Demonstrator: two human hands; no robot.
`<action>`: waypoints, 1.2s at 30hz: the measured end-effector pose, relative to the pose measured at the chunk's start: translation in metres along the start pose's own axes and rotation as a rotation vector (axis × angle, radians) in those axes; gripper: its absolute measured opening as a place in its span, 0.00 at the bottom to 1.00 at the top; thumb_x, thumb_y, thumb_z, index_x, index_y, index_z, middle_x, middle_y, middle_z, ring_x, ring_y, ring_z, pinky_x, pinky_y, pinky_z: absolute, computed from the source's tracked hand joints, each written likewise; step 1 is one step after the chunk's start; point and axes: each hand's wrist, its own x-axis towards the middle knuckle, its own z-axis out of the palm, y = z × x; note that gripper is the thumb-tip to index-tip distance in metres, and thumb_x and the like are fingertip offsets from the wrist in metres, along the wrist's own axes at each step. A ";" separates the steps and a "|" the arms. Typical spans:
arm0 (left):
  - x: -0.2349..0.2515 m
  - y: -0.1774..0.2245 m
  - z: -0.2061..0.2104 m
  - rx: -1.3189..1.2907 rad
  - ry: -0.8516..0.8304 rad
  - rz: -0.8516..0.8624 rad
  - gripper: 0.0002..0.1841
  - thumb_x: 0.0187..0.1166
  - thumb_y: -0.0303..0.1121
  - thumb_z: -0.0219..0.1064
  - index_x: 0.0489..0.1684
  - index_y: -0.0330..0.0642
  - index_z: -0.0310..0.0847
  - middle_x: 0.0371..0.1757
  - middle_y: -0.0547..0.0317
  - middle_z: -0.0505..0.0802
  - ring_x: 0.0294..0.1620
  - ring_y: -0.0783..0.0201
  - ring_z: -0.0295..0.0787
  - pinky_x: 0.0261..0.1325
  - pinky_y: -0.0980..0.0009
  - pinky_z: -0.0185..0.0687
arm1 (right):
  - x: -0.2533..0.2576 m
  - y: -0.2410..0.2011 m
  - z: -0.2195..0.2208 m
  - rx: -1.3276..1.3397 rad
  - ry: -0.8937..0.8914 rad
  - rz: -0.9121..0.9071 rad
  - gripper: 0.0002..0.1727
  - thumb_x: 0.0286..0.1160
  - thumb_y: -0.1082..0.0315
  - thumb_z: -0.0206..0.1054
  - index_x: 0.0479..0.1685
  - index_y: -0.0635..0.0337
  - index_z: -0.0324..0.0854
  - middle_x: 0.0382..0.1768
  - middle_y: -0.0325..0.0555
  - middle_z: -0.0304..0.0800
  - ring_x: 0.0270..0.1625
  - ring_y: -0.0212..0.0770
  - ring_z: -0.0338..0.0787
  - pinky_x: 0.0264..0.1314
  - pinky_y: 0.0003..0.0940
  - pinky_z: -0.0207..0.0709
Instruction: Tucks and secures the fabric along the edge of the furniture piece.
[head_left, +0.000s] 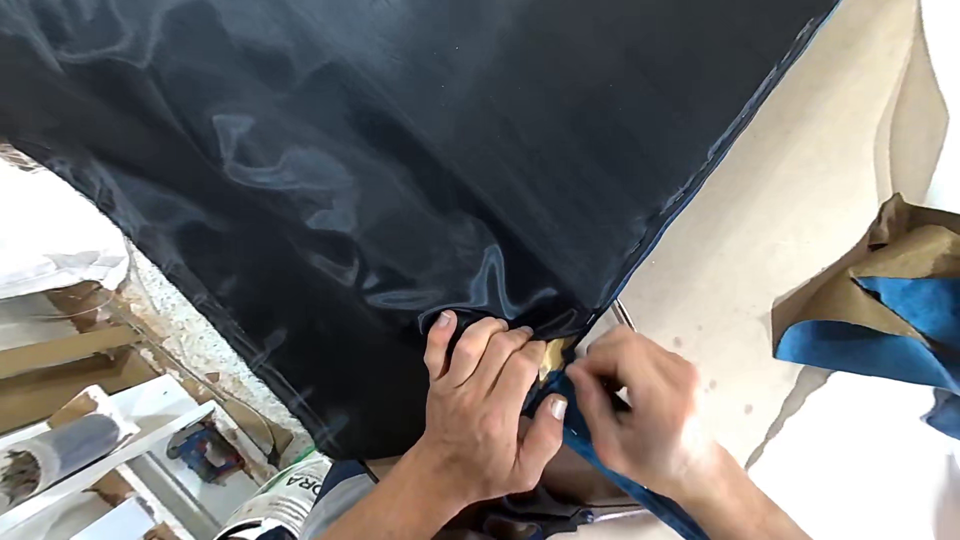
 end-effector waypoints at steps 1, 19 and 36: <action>0.000 0.000 0.000 0.004 0.000 0.002 0.24 0.82 0.58 0.48 0.48 0.57 0.88 0.53 0.70 0.91 0.75 0.67 0.75 0.93 0.44 0.30 | -0.001 0.003 0.001 -0.038 0.017 -0.103 0.09 0.79 0.62 0.68 0.34 0.54 0.87 0.31 0.36 0.90 0.35 0.28 0.89 0.36 0.23 0.84; 0.000 0.011 0.011 -0.012 0.100 -0.071 0.24 0.79 0.62 0.50 0.44 0.55 0.85 0.49 0.68 0.88 0.75 0.65 0.72 0.92 0.42 0.25 | -0.041 -0.023 0.004 -0.021 -0.045 0.319 0.23 0.85 0.49 0.59 0.65 0.51 0.90 0.58 0.36 0.96 0.60 0.30 0.93 0.58 0.37 0.92; 0.004 0.013 0.020 -0.038 0.176 -0.120 0.17 0.85 0.44 0.51 0.36 0.53 0.88 0.40 0.68 0.89 0.68 0.65 0.78 0.91 0.40 0.32 | 0.001 -0.008 0.010 0.163 -0.046 0.588 0.12 0.65 0.42 0.74 0.25 0.35 0.90 0.23 0.18 0.90 0.29 0.21 0.89 0.32 0.26 0.86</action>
